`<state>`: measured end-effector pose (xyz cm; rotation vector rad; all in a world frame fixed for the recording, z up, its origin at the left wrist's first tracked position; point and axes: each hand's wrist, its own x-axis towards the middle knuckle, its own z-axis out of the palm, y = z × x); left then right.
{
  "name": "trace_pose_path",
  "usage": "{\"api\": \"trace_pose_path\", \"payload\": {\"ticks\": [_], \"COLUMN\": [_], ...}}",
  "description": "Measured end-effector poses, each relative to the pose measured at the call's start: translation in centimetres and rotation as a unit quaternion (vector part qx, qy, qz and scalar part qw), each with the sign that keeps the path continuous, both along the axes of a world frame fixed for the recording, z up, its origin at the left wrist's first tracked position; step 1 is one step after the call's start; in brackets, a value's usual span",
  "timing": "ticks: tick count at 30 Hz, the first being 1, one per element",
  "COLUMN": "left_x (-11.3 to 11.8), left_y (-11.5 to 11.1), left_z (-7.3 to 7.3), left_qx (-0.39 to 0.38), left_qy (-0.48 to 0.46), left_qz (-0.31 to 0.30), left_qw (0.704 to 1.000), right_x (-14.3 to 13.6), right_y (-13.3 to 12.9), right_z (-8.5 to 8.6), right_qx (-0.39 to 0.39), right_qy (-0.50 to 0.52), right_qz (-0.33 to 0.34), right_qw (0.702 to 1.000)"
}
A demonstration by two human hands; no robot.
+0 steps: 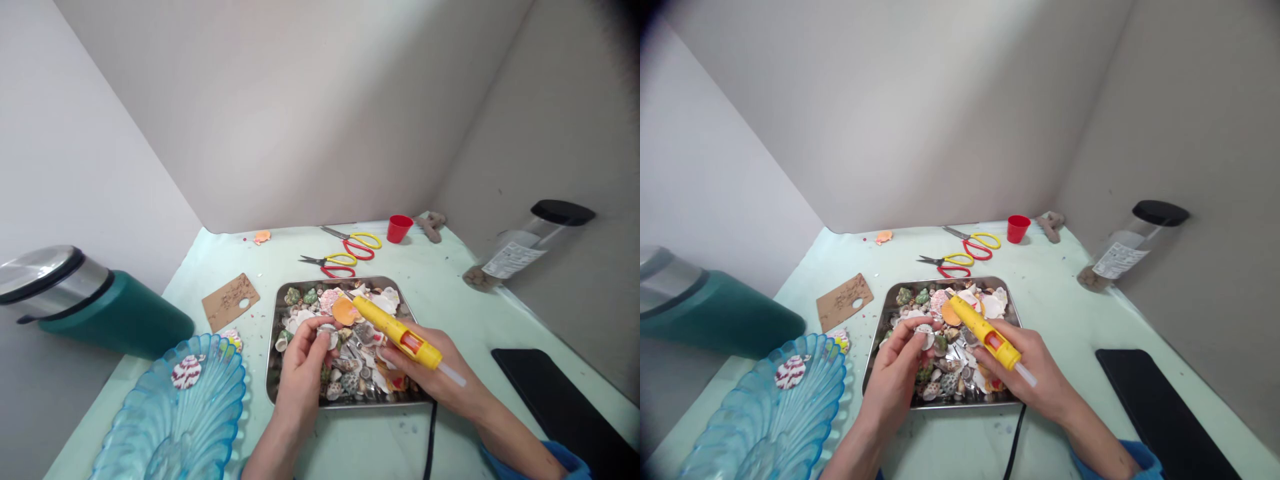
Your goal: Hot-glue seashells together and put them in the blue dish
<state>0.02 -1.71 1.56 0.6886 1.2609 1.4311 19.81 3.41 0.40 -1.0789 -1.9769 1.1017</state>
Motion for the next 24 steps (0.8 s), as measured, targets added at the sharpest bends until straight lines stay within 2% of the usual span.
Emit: {"api": "trace_pose_path", "payload": {"ticks": [14,24], "left_x": [-0.12,-0.29], "left_y": [-0.19,-0.17], "left_z": [-0.21,-0.92], "left_qx": [-0.011,0.037], "left_qy": [0.051,0.033], "left_qz": [-0.006,-0.08], "left_qw": [0.999,0.996], "right_x": [0.01,0.07], "right_y": [-0.15,-0.04], "right_z": [0.01,-0.15], "right_qx": [-0.019,0.005], "right_qy": [0.015,0.004], "right_qz": [0.009,0.006], "right_qw": [1.0,1.0]}}
